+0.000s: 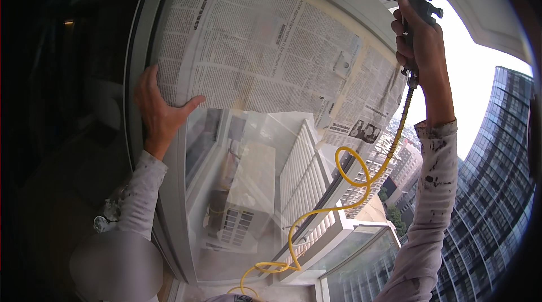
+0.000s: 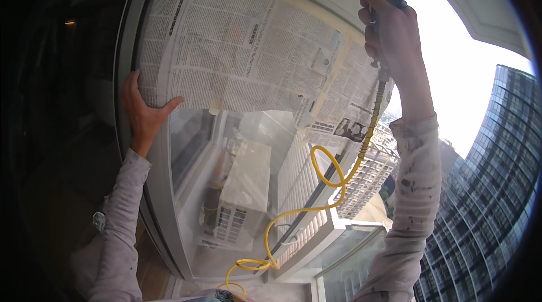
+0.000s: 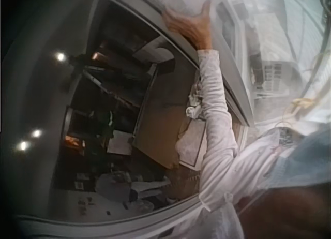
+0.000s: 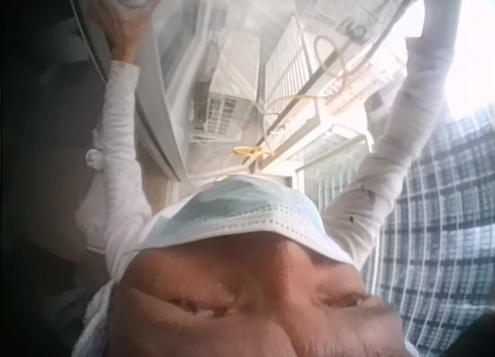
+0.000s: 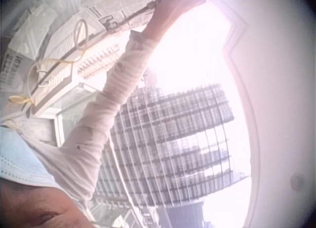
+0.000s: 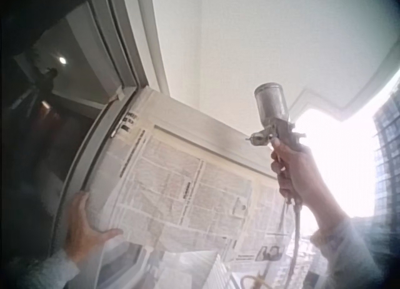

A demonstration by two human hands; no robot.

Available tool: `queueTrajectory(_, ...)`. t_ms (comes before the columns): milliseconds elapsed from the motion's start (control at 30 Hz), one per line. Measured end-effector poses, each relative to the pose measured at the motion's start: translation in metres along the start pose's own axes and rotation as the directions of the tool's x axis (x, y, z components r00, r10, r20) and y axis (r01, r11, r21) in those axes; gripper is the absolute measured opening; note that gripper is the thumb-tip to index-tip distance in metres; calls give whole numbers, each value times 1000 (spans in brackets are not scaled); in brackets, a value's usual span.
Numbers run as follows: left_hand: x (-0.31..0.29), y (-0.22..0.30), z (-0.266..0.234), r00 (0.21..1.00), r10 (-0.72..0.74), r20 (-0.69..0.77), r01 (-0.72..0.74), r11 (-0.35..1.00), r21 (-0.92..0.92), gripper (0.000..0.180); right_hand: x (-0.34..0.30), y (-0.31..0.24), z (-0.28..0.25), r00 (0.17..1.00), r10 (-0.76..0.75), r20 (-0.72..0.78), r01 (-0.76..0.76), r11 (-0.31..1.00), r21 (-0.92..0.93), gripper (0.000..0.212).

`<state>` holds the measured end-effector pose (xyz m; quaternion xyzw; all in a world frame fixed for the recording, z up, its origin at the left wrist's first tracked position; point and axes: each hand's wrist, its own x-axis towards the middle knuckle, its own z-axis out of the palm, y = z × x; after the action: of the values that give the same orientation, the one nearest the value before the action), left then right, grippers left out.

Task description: The person uses a pneumatic spray gun to apply white paint to a window frame on a balcony. They systematically cover the vertical and horizontal sections of the frame, pausing briefly to reload the paint cup. The surrounding glass is masked with newspaper to prevent overspray.

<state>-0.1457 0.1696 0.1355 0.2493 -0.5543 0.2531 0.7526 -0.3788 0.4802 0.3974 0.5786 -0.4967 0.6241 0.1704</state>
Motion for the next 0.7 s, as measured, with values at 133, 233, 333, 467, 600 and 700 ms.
queueTrajectory(133,0,0,-1,1000,-8,2,8,1000,1,114,4,14,-13,999,37,-20,-37,999,-26,27)
queueTrajectory(233,1,2,3,1000,-2,-8,2,1000,-26,114,17,49,-48,996,-60,-58,35,928,-371,20)
queueTrajectory(333,0,1,3,1000,-8,-8,8,999,-32,114,25,74,-79,993,54,-108,-96,894,-438,35)
queueTrajectory(467,0,2,0,1000,-11,8,12,1000,-17,114,20,92,-95,973,88,-211,-137,965,-226,24)
queueTrajectory(600,1,2,1,1000,-1,3,1,1000,-24,114,23,112,-117,969,1,-246,-70,960,-271,38)
queueTrajectory(700,0,-2,0,1000,2,12,-2,999,-38,114,21,109,-111,946,69,-316,-150,959,-240,39)
